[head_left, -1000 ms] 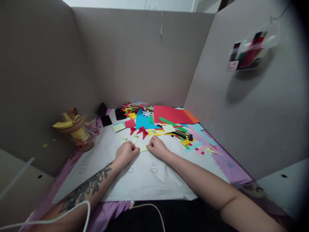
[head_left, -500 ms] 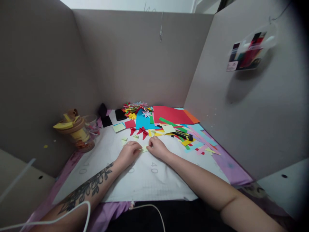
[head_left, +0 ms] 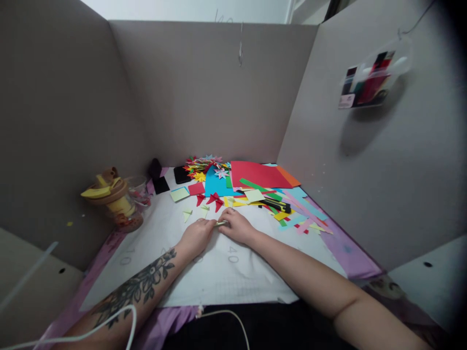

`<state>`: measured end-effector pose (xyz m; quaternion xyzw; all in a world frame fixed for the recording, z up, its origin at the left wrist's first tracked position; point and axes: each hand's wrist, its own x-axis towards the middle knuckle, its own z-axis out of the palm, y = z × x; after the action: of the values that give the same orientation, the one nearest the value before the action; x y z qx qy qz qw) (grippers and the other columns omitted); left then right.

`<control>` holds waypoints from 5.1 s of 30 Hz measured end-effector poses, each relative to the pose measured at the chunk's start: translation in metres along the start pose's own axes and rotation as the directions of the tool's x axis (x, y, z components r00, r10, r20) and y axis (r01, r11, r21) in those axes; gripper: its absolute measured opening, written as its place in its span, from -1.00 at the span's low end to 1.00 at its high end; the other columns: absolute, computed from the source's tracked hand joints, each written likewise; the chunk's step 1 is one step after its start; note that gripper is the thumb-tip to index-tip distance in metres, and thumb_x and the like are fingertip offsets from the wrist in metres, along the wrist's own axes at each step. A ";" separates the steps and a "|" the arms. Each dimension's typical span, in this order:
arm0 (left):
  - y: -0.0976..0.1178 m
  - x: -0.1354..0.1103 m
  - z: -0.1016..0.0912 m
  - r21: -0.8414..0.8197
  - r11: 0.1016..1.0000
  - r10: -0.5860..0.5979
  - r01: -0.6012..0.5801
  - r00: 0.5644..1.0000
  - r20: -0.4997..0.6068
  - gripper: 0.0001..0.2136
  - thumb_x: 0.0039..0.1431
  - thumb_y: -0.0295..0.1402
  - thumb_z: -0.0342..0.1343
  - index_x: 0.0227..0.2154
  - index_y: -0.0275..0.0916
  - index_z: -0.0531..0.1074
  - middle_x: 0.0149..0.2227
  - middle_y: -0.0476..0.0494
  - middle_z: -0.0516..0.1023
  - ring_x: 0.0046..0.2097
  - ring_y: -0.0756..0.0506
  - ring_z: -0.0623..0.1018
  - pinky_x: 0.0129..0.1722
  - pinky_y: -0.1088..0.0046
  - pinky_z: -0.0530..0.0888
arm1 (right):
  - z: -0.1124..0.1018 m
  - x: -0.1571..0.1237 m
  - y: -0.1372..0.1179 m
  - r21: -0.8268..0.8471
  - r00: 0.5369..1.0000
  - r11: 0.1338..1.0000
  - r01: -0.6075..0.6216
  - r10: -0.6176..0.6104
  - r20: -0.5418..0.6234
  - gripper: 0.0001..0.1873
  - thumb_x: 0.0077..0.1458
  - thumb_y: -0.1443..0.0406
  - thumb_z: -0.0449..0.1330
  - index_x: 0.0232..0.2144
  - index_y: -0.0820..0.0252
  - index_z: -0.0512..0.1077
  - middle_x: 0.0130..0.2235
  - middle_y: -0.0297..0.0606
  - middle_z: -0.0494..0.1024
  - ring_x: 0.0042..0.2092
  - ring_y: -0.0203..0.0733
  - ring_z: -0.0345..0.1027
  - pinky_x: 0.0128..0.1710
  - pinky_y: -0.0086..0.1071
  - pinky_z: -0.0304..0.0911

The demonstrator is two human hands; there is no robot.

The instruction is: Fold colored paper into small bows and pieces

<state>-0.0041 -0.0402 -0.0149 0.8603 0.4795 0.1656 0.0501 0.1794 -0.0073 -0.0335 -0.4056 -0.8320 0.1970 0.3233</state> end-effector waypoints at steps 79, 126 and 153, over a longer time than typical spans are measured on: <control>0.009 -0.001 -0.007 -0.629 0.741 -0.357 0.237 0.931 -0.070 -0.77 -0.05 -0.26 0.12 -0.34 -0.27 0.48 -0.48 -0.02 0.50 -0.47 -0.01 0.41 -0.48 0.53 0.30 | -0.008 -0.003 -0.028 0.341 0.965 0.934 -0.105 0.178 -0.192 -0.92 -0.02 0.35 0.11 -0.51 0.21 0.38 -0.47 -0.37 0.41 -0.40 -0.32 0.25 -0.36 -0.45 0.16; -0.005 0.002 -0.007 -0.649 0.739 -0.369 0.180 0.914 -0.167 -0.81 -0.04 -0.32 0.08 -0.31 -0.23 0.38 -0.56 0.06 0.41 -0.50 0.01 0.40 -0.51 0.56 0.26 | -0.023 -0.004 -0.015 0.064 0.994 0.998 -0.006 0.013 -0.108 -0.63 -0.07 0.47 0.08 -0.15 0.18 0.23 -0.37 -0.33 0.43 -0.26 -0.20 0.30 -0.14 -0.29 0.15; -0.007 0.001 -0.005 -0.712 0.679 -0.428 0.178 0.884 -0.186 -0.77 0.05 -0.20 0.05 -0.34 -0.27 0.43 -0.38 -0.10 0.53 -0.32 -0.06 0.50 -0.35 0.48 0.41 | -0.017 -0.004 -0.004 0.093 0.982 0.995 -0.020 0.037 -0.186 -0.65 -0.04 0.49 0.06 -0.16 0.14 0.32 -0.26 -0.26 0.42 -0.23 -0.20 0.30 -0.16 -0.31 0.22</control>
<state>-0.0110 -0.0362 -0.0114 0.6469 0.5249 0.4626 0.3034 0.1908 -0.0117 -0.0208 -0.4191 -0.7821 0.2001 0.4155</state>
